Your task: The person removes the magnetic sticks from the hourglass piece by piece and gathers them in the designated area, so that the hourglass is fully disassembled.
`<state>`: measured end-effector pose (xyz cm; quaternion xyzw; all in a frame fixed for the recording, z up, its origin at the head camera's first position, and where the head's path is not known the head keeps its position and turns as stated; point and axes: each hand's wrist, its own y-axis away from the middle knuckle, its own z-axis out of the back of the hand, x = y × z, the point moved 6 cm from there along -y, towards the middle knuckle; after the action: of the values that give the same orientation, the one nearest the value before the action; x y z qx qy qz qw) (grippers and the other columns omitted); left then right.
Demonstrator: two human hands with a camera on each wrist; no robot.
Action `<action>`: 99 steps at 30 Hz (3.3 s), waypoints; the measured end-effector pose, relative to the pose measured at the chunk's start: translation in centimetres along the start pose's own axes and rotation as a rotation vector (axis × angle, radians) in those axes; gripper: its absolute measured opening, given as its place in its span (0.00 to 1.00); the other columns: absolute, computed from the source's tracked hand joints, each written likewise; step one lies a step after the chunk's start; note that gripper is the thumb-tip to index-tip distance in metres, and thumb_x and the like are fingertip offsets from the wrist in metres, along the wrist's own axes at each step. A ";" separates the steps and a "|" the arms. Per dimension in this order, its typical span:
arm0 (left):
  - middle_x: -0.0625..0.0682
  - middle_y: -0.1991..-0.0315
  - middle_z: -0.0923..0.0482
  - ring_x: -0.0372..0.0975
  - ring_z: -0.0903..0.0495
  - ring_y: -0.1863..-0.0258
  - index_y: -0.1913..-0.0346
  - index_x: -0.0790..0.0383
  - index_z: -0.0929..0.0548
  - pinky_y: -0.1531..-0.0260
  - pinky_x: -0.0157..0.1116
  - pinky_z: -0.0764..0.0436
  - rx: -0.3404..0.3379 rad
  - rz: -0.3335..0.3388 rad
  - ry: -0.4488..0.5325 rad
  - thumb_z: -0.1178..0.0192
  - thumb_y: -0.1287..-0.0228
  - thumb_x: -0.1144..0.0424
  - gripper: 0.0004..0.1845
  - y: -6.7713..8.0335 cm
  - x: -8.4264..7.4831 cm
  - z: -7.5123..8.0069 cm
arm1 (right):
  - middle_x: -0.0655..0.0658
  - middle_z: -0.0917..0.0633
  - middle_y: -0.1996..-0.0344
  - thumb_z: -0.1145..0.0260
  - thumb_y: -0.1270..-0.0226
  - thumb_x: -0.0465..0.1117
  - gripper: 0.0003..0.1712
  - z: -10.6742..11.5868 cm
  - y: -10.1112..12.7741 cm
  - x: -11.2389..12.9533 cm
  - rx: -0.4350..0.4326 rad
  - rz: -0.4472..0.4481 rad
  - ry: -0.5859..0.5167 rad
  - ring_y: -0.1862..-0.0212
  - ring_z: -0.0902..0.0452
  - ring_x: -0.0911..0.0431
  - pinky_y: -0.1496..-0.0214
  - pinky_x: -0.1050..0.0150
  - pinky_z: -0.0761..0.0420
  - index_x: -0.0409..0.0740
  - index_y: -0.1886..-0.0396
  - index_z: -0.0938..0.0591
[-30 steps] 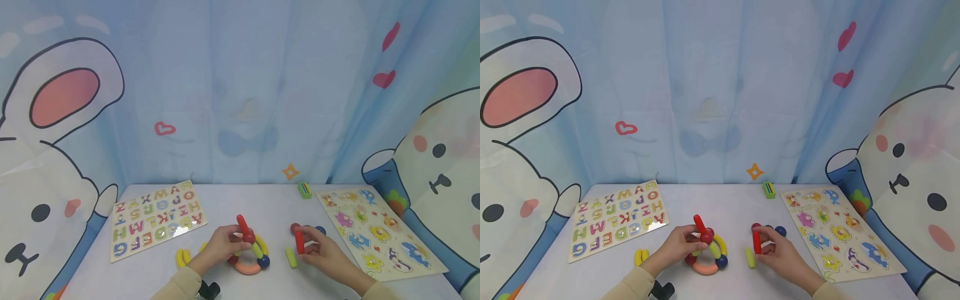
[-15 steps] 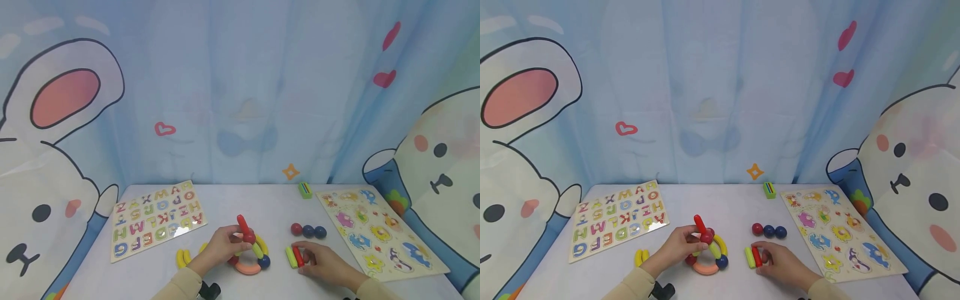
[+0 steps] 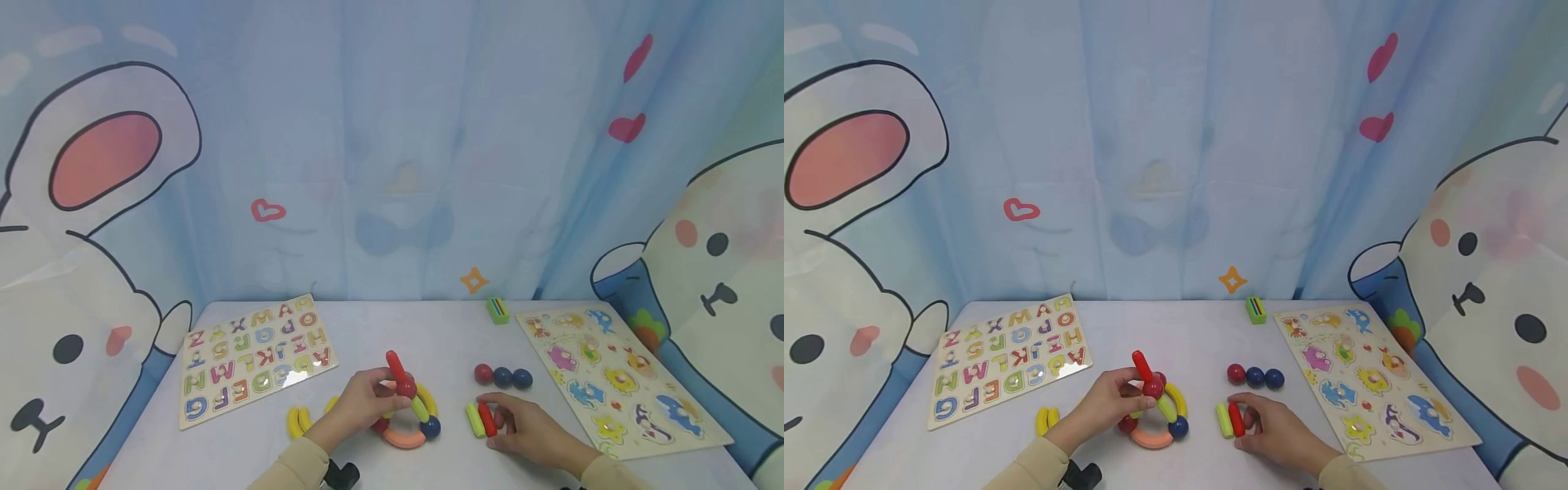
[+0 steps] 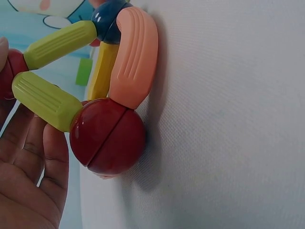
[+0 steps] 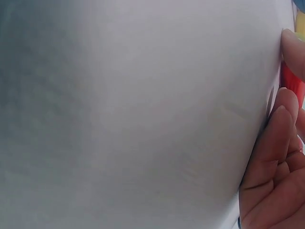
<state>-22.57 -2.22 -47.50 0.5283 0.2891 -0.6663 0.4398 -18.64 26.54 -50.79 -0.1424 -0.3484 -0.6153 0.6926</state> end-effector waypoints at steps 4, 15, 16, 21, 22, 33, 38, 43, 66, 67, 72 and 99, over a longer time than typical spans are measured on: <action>0.47 0.51 0.17 0.40 0.17 0.56 0.45 0.49 0.15 0.58 0.44 0.16 -0.001 -0.001 -0.002 0.26 0.42 0.55 0.21 -0.1 0.1 0.0 | 0.50 0.25 0.69 0.18 0.52 0.44 0.41 0.0 0.1 0.1 -0.003 -0.003 0.001 0.68 0.30 0.54 0.72 0.65 0.29 0.50 0.36 0.23; 0.47 0.51 0.17 0.40 0.17 0.56 0.45 0.51 0.16 0.58 0.43 0.16 0.002 -0.011 -0.014 0.26 0.42 0.55 0.21 0.0 -0.1 -0.1 | 0.51 0.24 0.68 0.18 0.51 0.44 0.42 0.0 0.3 0.1 -0.004 0.006 -0.003 0.69 0.29 0.54 0.73 0.66 0.28 0.49 0.34 0.24; 0.47 0.51 0.17 0.40 0.17 0.56 0.45 0.51 0.16 0.58 0.44 0.16 0.003 -0.009 -0.013 0.26 0.42 0.55 0.21 0.0 -0.1 -0.1 | 0.51 0.24 0.68 0.18 0.51 0.44 0.43 0.0 0.3 0.1 -0.006 0.005 -0.005 0.69 0.29 0.54 0.73 0.66 0.28 0.48 0.34 0.24; 0.47 0.52 0.17 0.41 0.17 0.56 0.45 0.51 0.16 0.58 0.46 0.16 0.001 0.005 -0.018 0.26 0.43 0.54 0.22 -0.1 0.0 0.0 | 0.50 0.23 0.67 0.18 0.53 0.42 0.46 0.2 0.6 0.0 -0.016 -0.010 -0.029 0.68 0.28 0.53 0.71 0.67 0.26 0.46 0.32 0.27; 0.48 0.52 0.16 0.41 0.17 0.56 0.45 0.50 0.15 0.58 0.46 0.16 0.000 0.010 -0.017 0.26 0.43 0.54 0.22 -0.1 0.1 0.0 | 0.50 0.23 0.66 0.18 0.53 0.41 0.46 0.3 0.8 0.0 -0.013 -0.012 -0.036 0.68 0.28 0.53 0.70 0.67 0.25 0.46 0.32 0.27; 0.52 0.49 0.17 0.43 0.17 0.55 0.44 0.52 0.15 0.58 0.46 0.16 -0.001 0.038 -0.020 0.26 0.43 0.53 0.23 0.1 0.2 0.1 | 0.48 0.22 0.61 0.24 0.44 0.35 0.39 2.3 1.2 2.8 -0.052 0.086 -0.063 0.64 0.26 0.54 0.66 0.67 0.21 0.46 0.31 0.28; 0.52 0.49 0.17 0.44 0.17 0.53 0.44 0.53 0.16 0.57 0.47 0.16 0.000 0.041 -0.016 0.26 0.43 0.53 0.23 0.2 0.3 0.2 | 0.44 0.19 0.56 0.27 0.36 0.41 0.31 2.6 -0.8 8.2 -0.095 0.199 -0.154 0.62 0.23 0.54 0.63 0.66 0.17 0.47 0.34 0.26; 0.52 0.49 0.17 0.45 0.16 0.53 0.45 0.52 0.15 0.56 0.48 0.16 0.016 -0.006 -0.003 0.27 0.41 0.54 0.21 0.0 0.2 0.1 | 0.44 0.18 0.52 0.27 0.35 0.46 0.31 1.0 -3.0 13.0 -0.085 0.275 -0.225 0.60 0.19 0.55 0.61 0.64 0.16 0.49 0.34 0.26; 0.48 0.48 0.16 0.45 0.17 0.53 0.45 0.53 0.15 0.55 0.45 0.16 0.011 -0.031 -0.001 0.26 0.43 0.59 0.22 -0.3 0.6 -0.1 | 0.54 0.17 0.67 0.26 0.37 0.40 0.16 -1.6 -4.8 16.2 -0.099 0.292 -0.193 0.68 0.23 0.55 0.71 0.64 0.18 0.50 0.50 0.17; 0.49 0.48 0.17 0.45 0.17 0.53 0.45 0.54 0.15 0.55 0.46 0.16 0.012 -0.033 0.000 0.26 0.43 0.59 0.22 -0.3 0.6 -0.1 | 0.54 0.17 0.67 0.27 0.37 0.40 0.16 -1.6 -4.7 16.2 -0.098 0.293 -0.202 0.68 0.23 0.54 0.71 0.64 0.18 0.50 0.50 0.17; 0.49 0.46 0.17 0.45 0.17 0.52 0.44 0.53 0.15 0.53 0.48 0.17 0.000 -0.033 -0.010 0.25 0.43 0.57 0.23 -0.3 0.6 0.0 | 0.51 0.16 0.63 0.29 0.34 0.40 0.16 -1.5 -4.4 15.9 -0.113 0.289 -0.298 0.62 0.20 0.54 0.62 0.63 0.16 0.47 0.48 0.18; 0.41 0.55 0.23 0.40 0.23 0.55 0.42 0.46 0.17 0.56 0.40 0.20 -0.073 -0.036 -0.235 0.24 0.47 0.49 0.28 0.0 0.2 -0.5 | 0.49 0.21 0.64 0.19 0.49 0.42 0.42 2.4 1.8 -1.0 -0.078 -0.055 -0.067 0.63 0.26 0.54 0.64 0.67 0.20 0.47 0.32 0.25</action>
<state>-22.31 -1.84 -47.79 0.4250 0.2690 -0.7204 0.4776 -17.64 29.15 -49.24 -0.1802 -0.3512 -0.6420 0.6573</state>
